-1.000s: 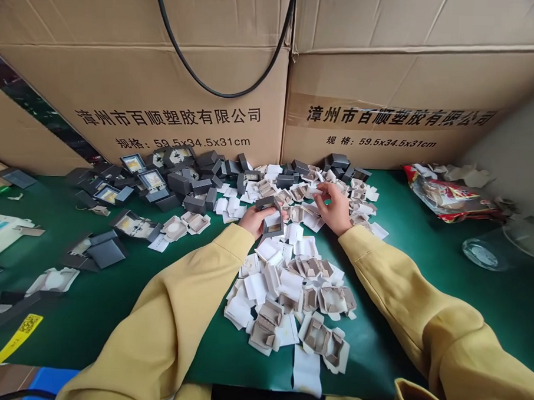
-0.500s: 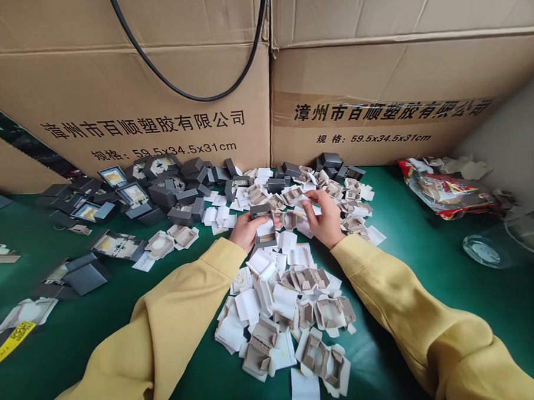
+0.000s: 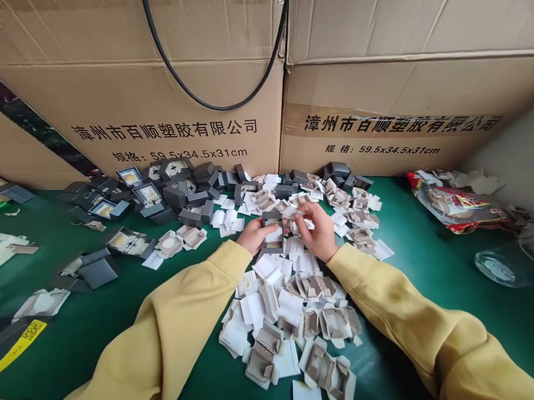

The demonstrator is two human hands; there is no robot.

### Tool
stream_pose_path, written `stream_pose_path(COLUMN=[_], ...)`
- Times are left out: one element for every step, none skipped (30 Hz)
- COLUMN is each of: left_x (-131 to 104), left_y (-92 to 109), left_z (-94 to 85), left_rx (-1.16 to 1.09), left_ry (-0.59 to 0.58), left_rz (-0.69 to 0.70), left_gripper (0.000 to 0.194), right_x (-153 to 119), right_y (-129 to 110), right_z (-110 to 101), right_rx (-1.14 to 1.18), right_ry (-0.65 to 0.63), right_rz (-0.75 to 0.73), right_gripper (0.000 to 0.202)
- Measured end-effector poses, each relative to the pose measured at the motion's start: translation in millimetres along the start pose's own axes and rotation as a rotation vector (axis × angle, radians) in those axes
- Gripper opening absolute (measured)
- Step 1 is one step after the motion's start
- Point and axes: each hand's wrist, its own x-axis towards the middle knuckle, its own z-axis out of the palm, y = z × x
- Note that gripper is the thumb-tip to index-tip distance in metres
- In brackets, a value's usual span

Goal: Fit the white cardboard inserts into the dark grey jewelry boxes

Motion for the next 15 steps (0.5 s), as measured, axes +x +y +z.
stream_pose_path(left_x=[0,0,1,2,4,5,7,8,8,8,7,6,5,4,3], left_y=[1,1,0,-1,-3,-4,-6,-8,-9,-9,-9,-9,-8,-8,-7], left_z=[-0.9,-1.8,-2.9,-4.0,-5.1,-6.2,-7.2,-8.2,-9.2,-10.0,-10.9,-11.7,-12.5,-13.3,-14.1], left_rx=[-0.01,-0.018,-0.023,-0.021,-0.013,0.001,0.02,0.039,0.054,0.061,0.06,0.051,0.035,0.017,-0.002], left_ry=[-0.017,-0.021,-0.02,-0.019,-0.016,-0.011,-0.007,-0.005,-0.01,-0.024,-0.046,-0.071,-0.096,-0.119,-0.136], left_rz=[-0.004,-0.005,-0.004,-0.003,0.002,0.011,0.025,0.044,0.06,0.07,0.068,0.057,0.038,0.015,0.0], left_gripper=[0.034,0.034,0.035,0.036,0.037,0.039,0.042,0.044,0.045,0.047,0.047,0.048,0.048,0.047,0.046], right_x=[0,0,0,0,-1,-1,-2,-3,-4,-5,-6,-7,-7,-8,-8], right_y=[-1,-2,-3,-4,-6,-7,-8,-8,-8,-8,-7,-6,-5,-4,-3], right_z=[-1,-1,-2,-3,-3,-3,-2,-1,0,1,2,3,4,4,4], right_rx=[-0.034,-0.066,-0.089,-0.099,-0.097,-0.082,-0.062,-0.04,-0.024,-0.018,-0.021,-0.031,-0.044,-0.056,-0.068], right_ry=[-0.008,-0.005,0.006,0.019,0.025,0.019,0.001,-0.024,-0.049,-0.074,-0.096,-0.114,-0.129,-0.141,-0.15], right_rz=[-0.039,-0.087,-0.134,-0.178,-0.213,-0.238,-0.253,-0.258,-0.253,-0.245,-0.232,-0.217,-0.201,-0.183,-0.163], right_gripper=[0.019,0.023,0.027,0.03,0.032,0.033,0.034,0.034,0.032,0.03,0.028,0.025,0.023,0.021,0.02])
